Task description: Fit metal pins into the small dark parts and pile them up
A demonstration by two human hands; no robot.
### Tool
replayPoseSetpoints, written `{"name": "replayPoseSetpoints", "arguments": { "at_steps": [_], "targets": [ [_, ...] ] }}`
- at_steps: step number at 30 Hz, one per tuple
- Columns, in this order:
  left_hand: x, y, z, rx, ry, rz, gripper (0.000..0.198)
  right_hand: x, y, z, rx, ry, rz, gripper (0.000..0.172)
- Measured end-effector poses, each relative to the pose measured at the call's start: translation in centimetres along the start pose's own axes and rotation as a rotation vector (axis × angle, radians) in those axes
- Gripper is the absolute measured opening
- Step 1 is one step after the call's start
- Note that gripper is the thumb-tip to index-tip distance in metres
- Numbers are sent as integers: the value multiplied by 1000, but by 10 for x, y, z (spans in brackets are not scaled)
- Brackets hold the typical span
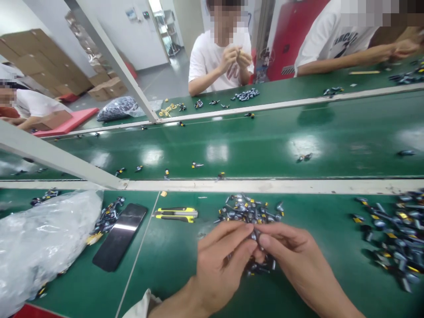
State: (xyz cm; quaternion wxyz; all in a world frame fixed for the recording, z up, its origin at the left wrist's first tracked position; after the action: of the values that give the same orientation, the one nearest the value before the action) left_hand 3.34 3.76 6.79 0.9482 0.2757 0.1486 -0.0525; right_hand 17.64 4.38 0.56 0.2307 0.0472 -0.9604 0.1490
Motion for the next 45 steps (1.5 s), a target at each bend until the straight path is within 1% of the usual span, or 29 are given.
{"name": "replayPoseSetpoints", "arguments": {
  "at_steps": [2, 4, 8, 10, 12, 15, 18, 22, 24, 26, 29, 31, 34, 37, 39, 40, 42, 44, 45],
  "targets": [
    [1, 1, -3, -52, -53, -2, 32, 0, -1, -4, -46, -82, 31, 11],
    [3, 2, -3, -77, -110, -4, 32, -2, -3, -11, -125, -170, 82, 12],
    [3, 4, -5, -117, -154, 17, 26, -2, -12, -29, -346, -335, 170, 24],
    [2, 4, -5, -107, -132, 16, 28, 0, -17, -37, -468, -429, 193, 33],
    [2, 3, -4, -82, -108, -2, 31, 2, -22, -44, -568, -515, 209, 38],
    [3, 2, -5, -84, -113, -18, 31, 3, -25, -47, -630, -592, 219, 33],
    [4, 1, -8, -119, -142, -11, 30, 2, -26, -47, -616, -607, 217, 31],
    [2, 1, -12, -161, -204, 27, 29, 1, -27, -48, -614, -619, 205, 35],
    [2, 3, -9, -121, -203, 9, 27, 1, -28, -48, -627, -615, 194, 38],
    [2, 6, -2, -30, -175, -11, 29, 2, -27, -48, -626, -606, 188, 39],
    [1, 5, 6, 97, -136, 1, 34, 2, -23, -45, -591, -578, 191, 38],
    [0, 3, 7, 113, -124, 16, 34, 1, -21, -43, -560, -544, 191, 35],
    [4, 3, 4, 29, -130, -11, 31, -2, -21, -43, -544, -515, 216, 31],
    [9, 5, -8, -146, -218, -46, 23, -4, -24, -45, -571, -537, 237, 30],
    [11, 5, -21, -282, -364, -17, 9, -3, -22, -44, -562, -538, 214, 26],
    [13, 5, -27, -334, -455, 6, 3, -2, -20, -42, -531, -519, 187, 22],
    [19, 4, -36, -382, -628, 26, 14, -2, -12, -32, -408, -439, 105, 12],
    [25, 2, -39, -368, -737, -2, 21, 0, -6, -19, -250, -325, 1, 5],
    [28, 2, -40, -358, -763, -25, 23, 2, -5, -13, -185, -260, -51, 5]
  ]
}}
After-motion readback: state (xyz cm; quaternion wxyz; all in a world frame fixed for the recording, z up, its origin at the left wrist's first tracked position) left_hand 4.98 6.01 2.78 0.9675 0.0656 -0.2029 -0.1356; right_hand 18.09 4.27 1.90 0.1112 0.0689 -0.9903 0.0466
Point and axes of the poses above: each hand's wrist, its own y-axis towards the middle knuckle, its own x-axis out of the palm, z = x × y, the point moved 8 cm from there along y, towards the middle knuckle, and after that the axes turned 1 degree about x, right-handed, at the moved point
